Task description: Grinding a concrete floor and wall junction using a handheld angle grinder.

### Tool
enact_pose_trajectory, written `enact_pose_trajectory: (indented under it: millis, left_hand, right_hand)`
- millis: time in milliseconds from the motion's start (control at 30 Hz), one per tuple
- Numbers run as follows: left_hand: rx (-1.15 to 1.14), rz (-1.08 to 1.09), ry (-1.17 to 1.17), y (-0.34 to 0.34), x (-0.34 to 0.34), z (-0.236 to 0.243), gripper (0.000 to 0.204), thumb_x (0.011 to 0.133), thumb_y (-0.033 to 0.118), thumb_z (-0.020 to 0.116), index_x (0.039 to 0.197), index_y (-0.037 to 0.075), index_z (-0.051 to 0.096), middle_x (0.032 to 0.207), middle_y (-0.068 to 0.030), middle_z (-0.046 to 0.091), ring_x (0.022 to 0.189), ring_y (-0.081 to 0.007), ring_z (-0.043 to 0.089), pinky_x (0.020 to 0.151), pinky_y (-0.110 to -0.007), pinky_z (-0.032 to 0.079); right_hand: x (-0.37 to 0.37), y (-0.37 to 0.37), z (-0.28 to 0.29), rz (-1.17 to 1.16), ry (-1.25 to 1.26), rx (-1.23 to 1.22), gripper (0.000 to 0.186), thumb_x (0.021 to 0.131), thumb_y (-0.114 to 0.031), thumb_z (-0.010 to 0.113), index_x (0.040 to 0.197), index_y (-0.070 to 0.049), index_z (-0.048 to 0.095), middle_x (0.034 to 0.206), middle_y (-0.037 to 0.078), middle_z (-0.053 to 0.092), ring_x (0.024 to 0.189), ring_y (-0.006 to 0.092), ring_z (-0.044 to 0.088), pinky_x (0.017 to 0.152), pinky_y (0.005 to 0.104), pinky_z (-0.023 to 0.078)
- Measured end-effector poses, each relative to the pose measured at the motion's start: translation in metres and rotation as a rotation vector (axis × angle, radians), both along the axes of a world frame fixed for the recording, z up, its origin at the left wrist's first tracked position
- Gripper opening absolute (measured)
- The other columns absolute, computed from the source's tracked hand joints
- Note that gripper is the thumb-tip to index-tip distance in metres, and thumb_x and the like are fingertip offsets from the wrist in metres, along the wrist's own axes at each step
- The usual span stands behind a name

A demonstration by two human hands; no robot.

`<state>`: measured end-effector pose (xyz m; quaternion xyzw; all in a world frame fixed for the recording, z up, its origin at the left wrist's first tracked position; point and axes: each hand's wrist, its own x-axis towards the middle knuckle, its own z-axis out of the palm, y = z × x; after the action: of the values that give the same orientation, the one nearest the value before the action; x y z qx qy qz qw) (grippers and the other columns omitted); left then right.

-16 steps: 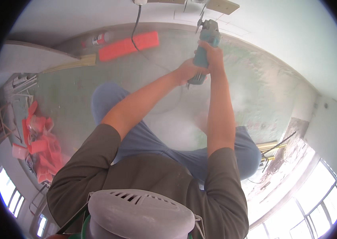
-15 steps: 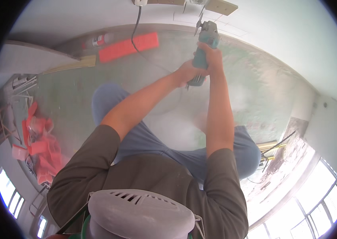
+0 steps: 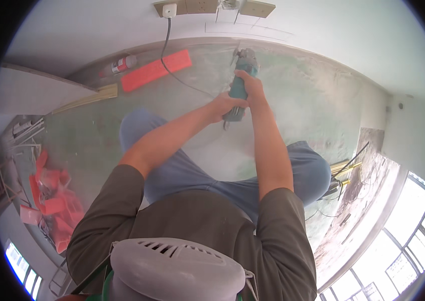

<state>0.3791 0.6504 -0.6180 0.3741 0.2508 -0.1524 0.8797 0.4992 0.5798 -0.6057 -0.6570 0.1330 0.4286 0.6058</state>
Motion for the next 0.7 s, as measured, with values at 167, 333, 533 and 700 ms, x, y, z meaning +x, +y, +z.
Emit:
enact_pose_trajectory:
  millis: [167,333,533,700]
  left_hand:
    - [0.026,-0.046,-0.016,-0.004,-0.001,-0.002,0.031,0.08,0.013,0.074,0.107,0.004,0.061,0.09,-0.008,0.064,0.074,-0.0191,0.066,0.062,-0.034,0.056]
    - [0.023,-0.117,-0.026,-0.003,0.0,0.012,0.032,0.08,0.014,0.073,0.108,0.003,0.061,0.091,-0.0088,0.064,0.075,-0.0202,0.067,0.065,-0.036,0.058]
    - [-0.036,-0.16,-0.075,0.002,-0.005,0.036,0.034,0.08,0.016,0.074,0.109,0.002,0.061,0.092,-0.0094,0.064,0.075,-0.0206,0.068,0.066,-0.037,0.06]
    - [-0.037,-0.204,-0.166,0.015,-0.008,0.061,0.036,0.079,0.016,0.075,0.108,0.0,0.06,0.093,-0.0103,0.064,0.075,-0.0199,0.068,0.066,-0.035,0.06]
  right_hand:
    - [-0.006,-0.01,-0.001,-0.068,0.015,0.029,0.048,0.08,-0.025,0.076,0.114,0.002,0.056,0.087,0.015,0.063,0.076,0.0276,0.068,0.062,0.0398,0.058]
    - [-0.006,-0.016,0.012,-0.109,0.045,0.023,0.049,0.08,-0.025,0.076,0.116,0.0,0.054,0.089,0.015,0.062,0.076,0.0277,0.067,0.063,0.0406,0.058]
    - [-0.01,-0.02,0.043,-0.119,0.097,0.012,0.047,0.082,-0.025,0.075,0.118,-0.003,0.054,0.098,0.015,0.06,0.086,0.0293,0.065,0.069,0.0437,0.058]
    - [-0.017,-0.024,0.082,-0.115,0.061,0.163,0.049,0.087,-0.041,0.071,0.116,-0.006,0.052,0.096,0.014,0.058,0.09,0.03,0.064,0.075,0.0448,0.057]
